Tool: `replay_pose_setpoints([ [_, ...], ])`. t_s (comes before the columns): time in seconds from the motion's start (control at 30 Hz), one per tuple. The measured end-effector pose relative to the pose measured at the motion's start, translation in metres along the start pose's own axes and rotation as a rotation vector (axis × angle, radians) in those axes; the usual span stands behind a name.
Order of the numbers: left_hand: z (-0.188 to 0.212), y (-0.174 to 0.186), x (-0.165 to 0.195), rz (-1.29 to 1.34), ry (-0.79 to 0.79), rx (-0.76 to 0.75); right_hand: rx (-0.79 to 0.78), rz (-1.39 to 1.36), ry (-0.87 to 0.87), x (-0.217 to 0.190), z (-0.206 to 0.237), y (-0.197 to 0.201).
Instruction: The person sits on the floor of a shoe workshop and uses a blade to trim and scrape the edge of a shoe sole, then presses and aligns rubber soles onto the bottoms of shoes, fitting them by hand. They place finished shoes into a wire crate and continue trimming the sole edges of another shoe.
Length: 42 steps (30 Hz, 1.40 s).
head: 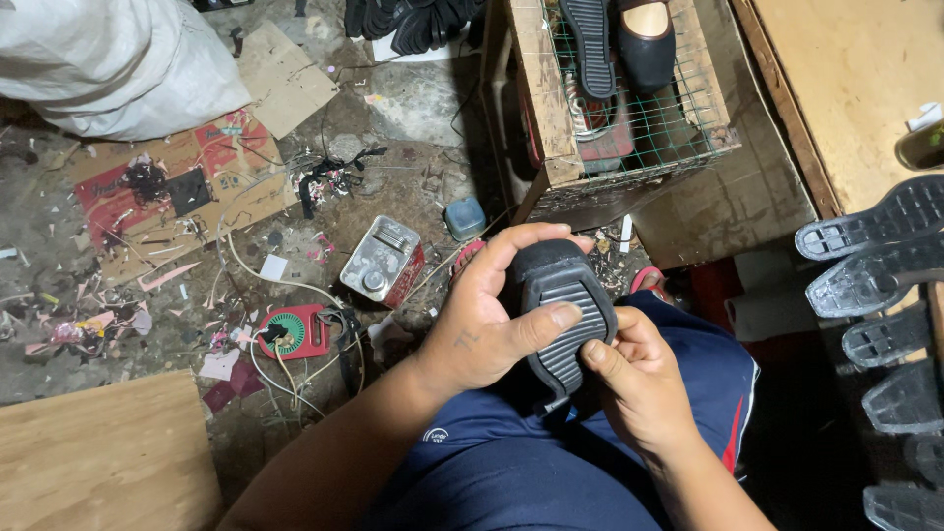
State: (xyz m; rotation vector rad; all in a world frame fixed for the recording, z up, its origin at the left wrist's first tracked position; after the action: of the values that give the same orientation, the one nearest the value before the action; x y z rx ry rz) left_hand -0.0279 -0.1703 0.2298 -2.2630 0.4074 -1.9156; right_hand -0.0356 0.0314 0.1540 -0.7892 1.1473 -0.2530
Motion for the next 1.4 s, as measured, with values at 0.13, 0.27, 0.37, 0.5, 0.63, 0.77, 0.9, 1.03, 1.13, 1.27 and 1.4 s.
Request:
replay_pose_setpoints([
  [0.13, 0.000, 0.000, -0.002, 0.012, 0.006, 0.007, 0.003, 0.003, -0.003, 0.000, -0.001, -0.001],
  [0.27, -0.001, 0.001, -0.003, 0.006, 0.006, 0.011, 0.003, 0.013, -0.008, -0.001, -0.001, -0.001],
  [0.37, -0.002, 0.001, -0.004, -0.002, 0.002, 0.013, -0.001, 0.010, -0.006, -0.002, -0.002, -0.001],
  [0.5, -0.002, 0.003, -0.005, 0.006, 0.002, 0.022, 0.005, 0.018, -0.013, -0.002, -0.003, -0.001],
  [0.63, -0.001, 0.004, -0.005, -0.015, -0.004, 0.023, 0.011, 0.050, -0.011, -0.001, -0.003, -0.002],
  [0.77, 0.000, 0.004, -0.005, -0.025, -0.004, 0.028, 0.024, 0.057, -0.019, 0.000, -0.002, 0.000],
  [0.9, 0.005, 0.005, -0.002, -0.101, -0.017, 0.006, 0.050, 0.121, -0.027, 0.002, 0.001, 0.002],
  [1.03, 0.012, 0.007, 0.001, -0.107, -0.013, -0.011, 0.065, 0.145, -0.037, 0.004, 0.005, 0.003],
  [1.13, 0.016, 0.007, 0.001, -0.105, 0.008, -0.022, 0.065, 0.162, -0.047, 0.004, 0.006, 0.002],
  [1.27, 0.017, 0.008, 0.000, -0.131, 0.014, -0.006, 0.070, 0.171, -0.053, 0.004, 0.005, 0.001],
  [1.4, 0.016, 0.008, -0.003, -0.113, 0.015, 0.006, 0.075, 0.175, -0.055, 0.002, 0.005, 0.000],
])
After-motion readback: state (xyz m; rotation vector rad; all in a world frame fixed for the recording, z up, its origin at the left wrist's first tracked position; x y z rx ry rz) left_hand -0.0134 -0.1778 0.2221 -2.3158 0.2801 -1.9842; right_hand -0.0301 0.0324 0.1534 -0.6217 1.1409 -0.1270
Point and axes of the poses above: each hand's wrist, its own z-axis away from the middle knuckle, its own y-axis out of the back of the hand, x = y × z, the point moved 3 cm from there along -z, towards the middle knuckle, and after that the axes turned 13 degrees about -z, right-handed, at the moved point
